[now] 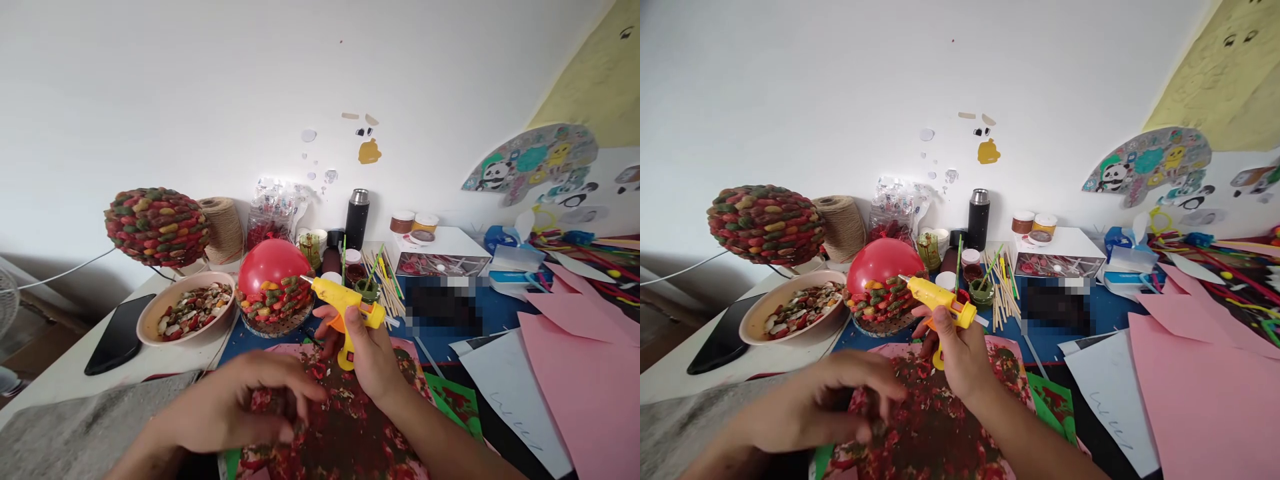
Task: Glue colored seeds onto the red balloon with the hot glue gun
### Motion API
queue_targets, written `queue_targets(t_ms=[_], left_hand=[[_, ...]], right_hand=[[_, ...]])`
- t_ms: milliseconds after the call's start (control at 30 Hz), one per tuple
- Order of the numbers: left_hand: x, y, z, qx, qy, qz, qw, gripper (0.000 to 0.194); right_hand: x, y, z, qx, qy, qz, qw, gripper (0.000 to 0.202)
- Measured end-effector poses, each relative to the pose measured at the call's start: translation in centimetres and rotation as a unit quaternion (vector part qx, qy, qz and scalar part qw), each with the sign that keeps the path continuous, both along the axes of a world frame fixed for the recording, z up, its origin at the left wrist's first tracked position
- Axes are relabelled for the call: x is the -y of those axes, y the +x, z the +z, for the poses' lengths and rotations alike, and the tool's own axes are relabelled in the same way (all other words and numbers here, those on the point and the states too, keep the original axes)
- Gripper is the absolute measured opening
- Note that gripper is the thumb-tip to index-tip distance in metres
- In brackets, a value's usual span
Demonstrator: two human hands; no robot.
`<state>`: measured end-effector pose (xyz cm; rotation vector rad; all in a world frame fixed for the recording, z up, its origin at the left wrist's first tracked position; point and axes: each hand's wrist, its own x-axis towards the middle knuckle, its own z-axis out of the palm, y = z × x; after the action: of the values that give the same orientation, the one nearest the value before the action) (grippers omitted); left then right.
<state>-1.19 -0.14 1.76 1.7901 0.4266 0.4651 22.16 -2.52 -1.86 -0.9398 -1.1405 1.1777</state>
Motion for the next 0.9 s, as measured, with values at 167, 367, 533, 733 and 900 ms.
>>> queue_targets(t_ms=[167, 367, 533, 733, 900], left_hand=[[-2.3, -1.4, -0.2, 0.262, -0.038, 0.350, 0.898, 0.023], [-3.5, -0.8, -1.0, 0.274, -0.109, 0.447, 0.845, 0.037], [-3.4, -0.7, -1.4, 0.277, -0.112, 0.454, 0.839, 0.039], [-3.2, -0.8, -1.9, 0.263, -0.068, 0.447, 0.853, 0.032], [-3.0, -0.7, -1.8, 0.246, -0.046, 0.428, 0.869, 0.026]], right_hand=[[0.6, -0.3, -0.4, -0.025, 0.008, 0.035, 0.999, 0.073], [1.4, -0.6, -0.7, 0.022, 0.033, 0.066, 0.997, 0.068], [1.5, -0.6, -0.6, 0.070, 0.053, 0.056, 0.995, 0.069], [1.2, -0.4, 0.0, 0.153, 0.136, 0.032, 0.978, 0.067], [1.3, -0.6, 0.2, 0.185, 0.160, 0.036, 0.969, 0.067]])
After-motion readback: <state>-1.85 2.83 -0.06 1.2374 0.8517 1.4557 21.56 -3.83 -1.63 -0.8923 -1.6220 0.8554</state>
